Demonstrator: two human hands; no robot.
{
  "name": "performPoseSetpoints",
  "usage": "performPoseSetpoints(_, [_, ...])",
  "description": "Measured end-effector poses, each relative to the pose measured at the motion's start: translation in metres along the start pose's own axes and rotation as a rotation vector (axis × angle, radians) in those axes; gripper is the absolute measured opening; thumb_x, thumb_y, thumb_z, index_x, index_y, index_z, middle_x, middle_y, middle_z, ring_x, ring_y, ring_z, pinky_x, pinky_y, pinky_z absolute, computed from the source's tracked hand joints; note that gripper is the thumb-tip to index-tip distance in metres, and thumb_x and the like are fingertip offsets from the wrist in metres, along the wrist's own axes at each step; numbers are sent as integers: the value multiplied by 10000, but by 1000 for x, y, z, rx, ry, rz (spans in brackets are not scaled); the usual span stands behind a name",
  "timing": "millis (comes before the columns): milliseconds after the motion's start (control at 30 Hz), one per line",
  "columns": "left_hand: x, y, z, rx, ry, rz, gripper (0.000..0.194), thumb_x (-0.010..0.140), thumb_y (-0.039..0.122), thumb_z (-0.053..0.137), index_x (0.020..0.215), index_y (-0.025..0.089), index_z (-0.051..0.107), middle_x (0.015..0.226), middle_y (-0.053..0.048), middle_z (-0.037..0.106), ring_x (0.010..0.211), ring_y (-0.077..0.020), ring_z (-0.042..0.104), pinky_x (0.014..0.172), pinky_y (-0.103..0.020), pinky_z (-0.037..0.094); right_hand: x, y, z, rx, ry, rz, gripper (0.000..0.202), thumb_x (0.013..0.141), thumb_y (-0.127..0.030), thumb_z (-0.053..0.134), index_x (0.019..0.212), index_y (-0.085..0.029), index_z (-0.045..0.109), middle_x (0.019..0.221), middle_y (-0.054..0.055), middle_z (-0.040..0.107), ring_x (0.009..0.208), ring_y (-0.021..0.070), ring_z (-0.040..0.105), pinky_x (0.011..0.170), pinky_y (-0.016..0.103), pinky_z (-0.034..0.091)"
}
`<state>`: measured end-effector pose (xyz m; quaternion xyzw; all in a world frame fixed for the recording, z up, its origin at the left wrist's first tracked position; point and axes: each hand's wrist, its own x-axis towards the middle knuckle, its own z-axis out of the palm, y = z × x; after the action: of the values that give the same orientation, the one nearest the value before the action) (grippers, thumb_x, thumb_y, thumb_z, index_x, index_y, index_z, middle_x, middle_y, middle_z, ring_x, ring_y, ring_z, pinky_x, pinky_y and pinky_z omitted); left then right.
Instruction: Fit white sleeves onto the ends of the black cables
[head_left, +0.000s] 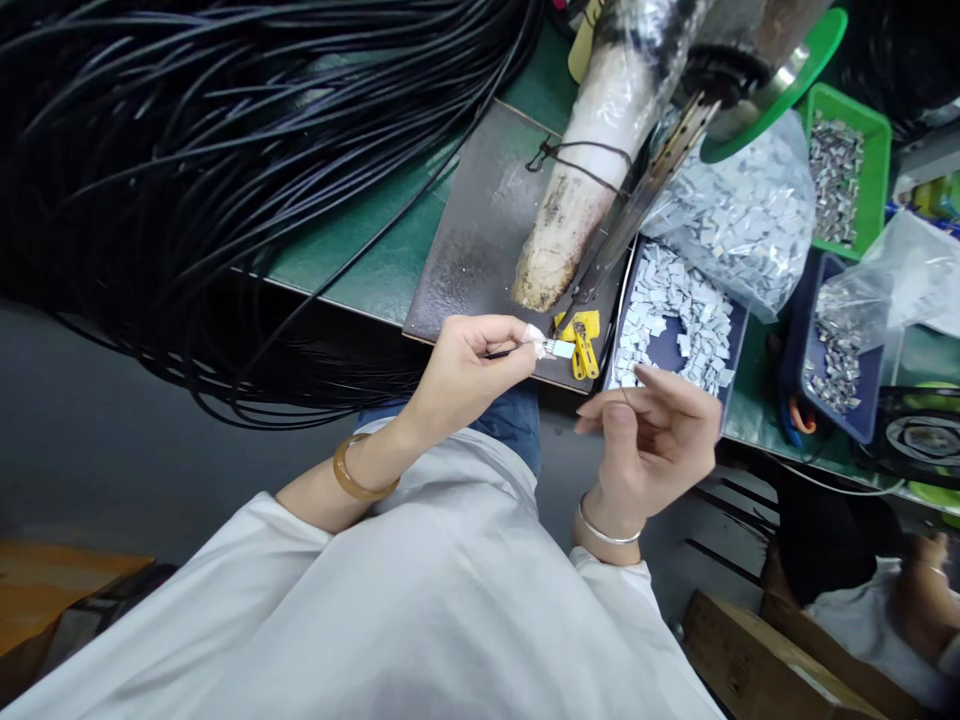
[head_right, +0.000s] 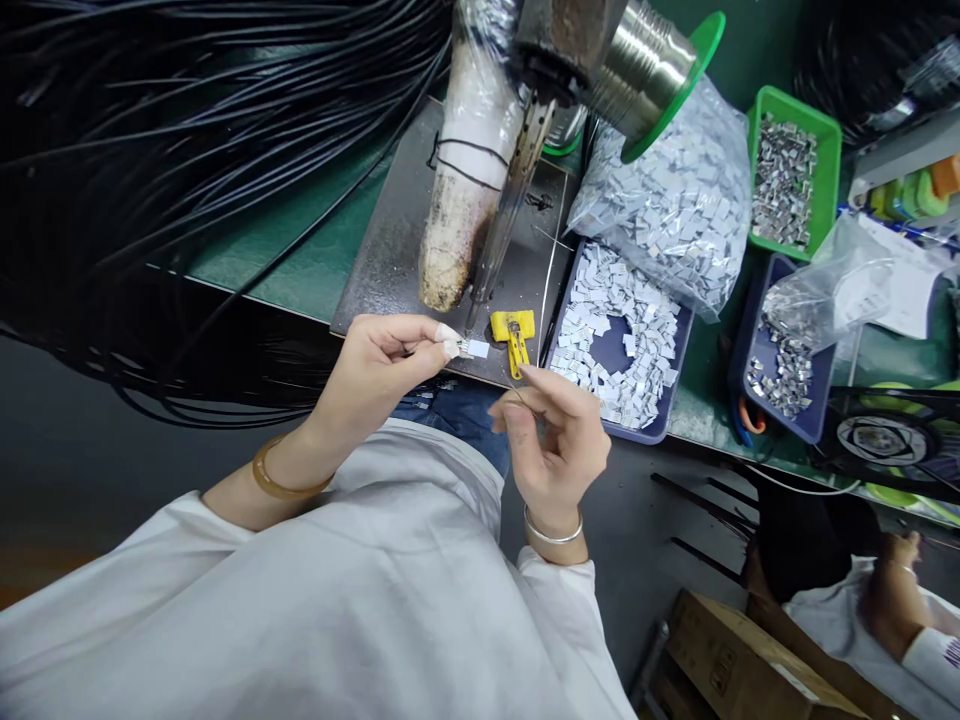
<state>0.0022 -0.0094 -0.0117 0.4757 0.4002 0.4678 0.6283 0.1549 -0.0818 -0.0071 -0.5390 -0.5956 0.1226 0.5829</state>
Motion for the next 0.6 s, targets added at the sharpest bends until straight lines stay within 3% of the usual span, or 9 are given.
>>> performPoseSetpoints(133, [1,2,1,-1,15,-5,124,730,166,681,611,134,668,505,57,436,493,-45,326,464,-180,297,0,6,2,-120,-17,-3,242,878,-89,672,1046,-263,676,878,-20,777,762,175,775,665,326,659])
performPoseSetpoints(267, [2,4,4,9,25,3,125,731,162,684,609,136,669,500,60,418,490,-46,325,462,-175,309,4,15,12,-152,-95,-46,172,889,-143,685,1027,-243,665,1094,37,771,993,208,768,814,374,677])
performPoseSetpoints(600, [4,4,6,85,82,86,188,755,152,680,576,144,624,494,56,371,483,-44,274,448,-187,240,12,18,25,-149,-70,-149,174,868,-117,699,982,-246,676,1173,44,746,1054,217,747,829,398,690])
